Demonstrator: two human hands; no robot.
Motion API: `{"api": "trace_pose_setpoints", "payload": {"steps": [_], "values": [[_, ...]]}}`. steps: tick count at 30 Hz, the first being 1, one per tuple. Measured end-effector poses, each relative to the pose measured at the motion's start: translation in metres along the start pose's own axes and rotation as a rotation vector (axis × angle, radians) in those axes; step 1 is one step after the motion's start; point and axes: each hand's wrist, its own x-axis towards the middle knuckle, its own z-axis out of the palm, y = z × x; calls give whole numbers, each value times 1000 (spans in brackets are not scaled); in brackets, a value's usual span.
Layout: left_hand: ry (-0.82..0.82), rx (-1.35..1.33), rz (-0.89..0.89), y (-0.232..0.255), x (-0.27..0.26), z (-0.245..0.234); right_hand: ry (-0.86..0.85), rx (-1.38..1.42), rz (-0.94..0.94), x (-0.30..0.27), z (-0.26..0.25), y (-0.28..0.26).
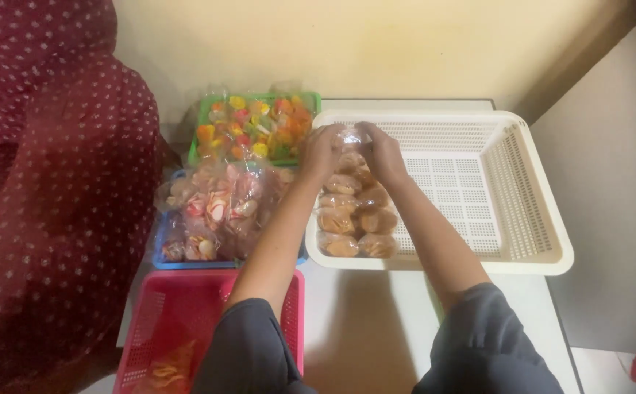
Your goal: Packaging small food items into plastic bags and sealing them with a tape dispenser, then sorting them into baskets.
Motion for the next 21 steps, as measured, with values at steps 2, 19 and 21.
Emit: {"api": "trace_pose_setpoints", "payload": {"steps": [2,19,21], "values": [[-75,-216,-296,26,9,-24,-50,29,31,10,8,5],[-375,357,-115,-13,0,17,-280,-205,115,21,18,21],[-336,260,-34,4,-4,4,-161,-211,135,20,17,35]]}}
